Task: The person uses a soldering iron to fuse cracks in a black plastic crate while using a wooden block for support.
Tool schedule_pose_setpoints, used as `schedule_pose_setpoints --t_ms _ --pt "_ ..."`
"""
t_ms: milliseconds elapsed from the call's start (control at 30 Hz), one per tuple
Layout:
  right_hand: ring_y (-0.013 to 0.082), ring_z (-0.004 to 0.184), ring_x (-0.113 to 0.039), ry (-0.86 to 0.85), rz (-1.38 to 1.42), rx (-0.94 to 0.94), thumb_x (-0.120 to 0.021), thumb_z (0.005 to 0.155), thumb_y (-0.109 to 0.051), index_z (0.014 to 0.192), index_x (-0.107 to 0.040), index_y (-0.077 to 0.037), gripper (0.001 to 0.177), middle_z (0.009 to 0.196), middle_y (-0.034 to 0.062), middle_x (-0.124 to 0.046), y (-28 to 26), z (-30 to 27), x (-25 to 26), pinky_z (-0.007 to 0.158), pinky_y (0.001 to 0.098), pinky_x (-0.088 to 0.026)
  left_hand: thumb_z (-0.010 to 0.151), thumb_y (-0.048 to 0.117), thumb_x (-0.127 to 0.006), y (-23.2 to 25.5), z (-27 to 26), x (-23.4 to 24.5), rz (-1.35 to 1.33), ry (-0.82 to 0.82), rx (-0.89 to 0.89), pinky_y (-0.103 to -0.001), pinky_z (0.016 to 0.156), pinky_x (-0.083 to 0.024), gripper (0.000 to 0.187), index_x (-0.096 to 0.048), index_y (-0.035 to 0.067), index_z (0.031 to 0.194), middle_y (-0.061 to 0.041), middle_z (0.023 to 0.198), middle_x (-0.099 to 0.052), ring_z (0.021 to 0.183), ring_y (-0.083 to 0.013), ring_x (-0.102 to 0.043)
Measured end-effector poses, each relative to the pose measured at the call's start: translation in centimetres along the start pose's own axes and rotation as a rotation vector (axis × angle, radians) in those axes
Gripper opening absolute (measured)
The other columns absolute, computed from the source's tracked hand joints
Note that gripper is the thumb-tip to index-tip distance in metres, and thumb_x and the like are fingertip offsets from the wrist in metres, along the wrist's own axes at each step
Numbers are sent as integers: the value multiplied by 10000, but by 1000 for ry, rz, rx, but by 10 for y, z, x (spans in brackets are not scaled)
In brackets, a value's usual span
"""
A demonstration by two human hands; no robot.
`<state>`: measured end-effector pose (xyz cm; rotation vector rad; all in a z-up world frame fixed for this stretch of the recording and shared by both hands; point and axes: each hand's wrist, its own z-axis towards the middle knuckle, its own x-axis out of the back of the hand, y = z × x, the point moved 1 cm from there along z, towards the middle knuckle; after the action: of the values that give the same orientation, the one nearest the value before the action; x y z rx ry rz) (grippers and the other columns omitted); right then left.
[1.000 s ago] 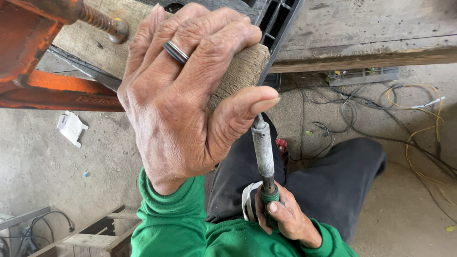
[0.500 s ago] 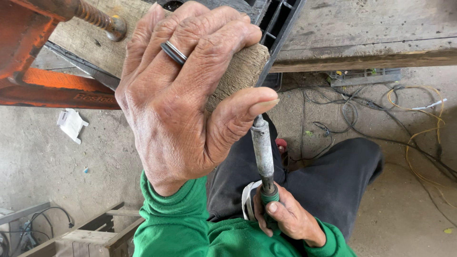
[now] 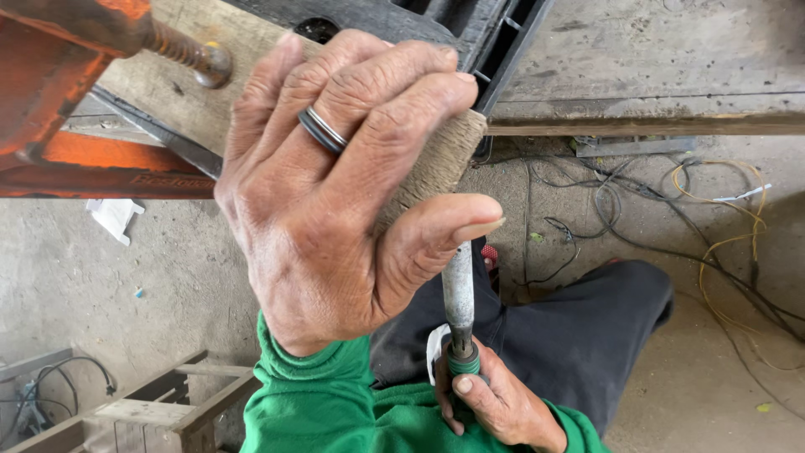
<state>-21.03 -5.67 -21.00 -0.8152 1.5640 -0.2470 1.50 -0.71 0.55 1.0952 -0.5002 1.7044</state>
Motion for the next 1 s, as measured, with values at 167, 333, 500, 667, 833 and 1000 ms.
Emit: schedule_pose_setpoints --t_ms 167,333,500,667,833,1000 --pt "142 580 -566 23 -30 55 -547 1025 -539 1119 -463 1 554 821 119 -613 4 -3 -7 566 270 -472 1010 371 -685 -7 -30 -16 -312 426 60 -354 991 -538 328 -704 95 1187 -118 1231 -649 1165 -199 -673" --pt "174 564 -568 73 32 77 -539 1017 -545 1147 -458 6 572 849 137 -597 2 -11 -18 543 274 -469 975 208 -692 24 -130 -32 -357 502 222 -295 703 -535 138 -607 110 927 -42 977 -530 884 -145 -540" --pt "191 525 -553 140 255 7 -508 993 -561 1387 -387 -55 652 848 176 -608 -11 -30 -32 525 296 -497 914 570 -780 74 -183 -62 -1509 -18 1044 -302 925 -478 756 -515 -37 1278 -84 1148 -572 1033 -165 -543" --pt "271 817 -573 186 -187 294 -437 1102 -553 1314 -460 12 604 1036 168 -544 -14 -34 -31 713 368 -520 857 626 -734 85 -200 -63 -1840 -555 1012 -308 714 -511 921 -458 -4 1468 -134 1334 -621 1014 -188 -610" --pt "269 626 -665 75 285 148 -467 1054 -527 1334 -435 35 629 921 202 -613 3 -37 -31 512 346 -558 932 469 -784 83 -209 -81 -2083 -473 956 -438 1177 -520 774 -520 -43 1449 -250 1365 -620 1295 -307 -627" --pt "239 653 -661 206 64 193 -378 1093 -524 1237 -485 84 634 881 171 -579 12 -37 -30 428 296 -557 879 392 -845 85 -201 -83 -2244 -516 1021 -483 1160 -491 748 -536 19 1448 -254 1406 -609 1302 -349 -609"
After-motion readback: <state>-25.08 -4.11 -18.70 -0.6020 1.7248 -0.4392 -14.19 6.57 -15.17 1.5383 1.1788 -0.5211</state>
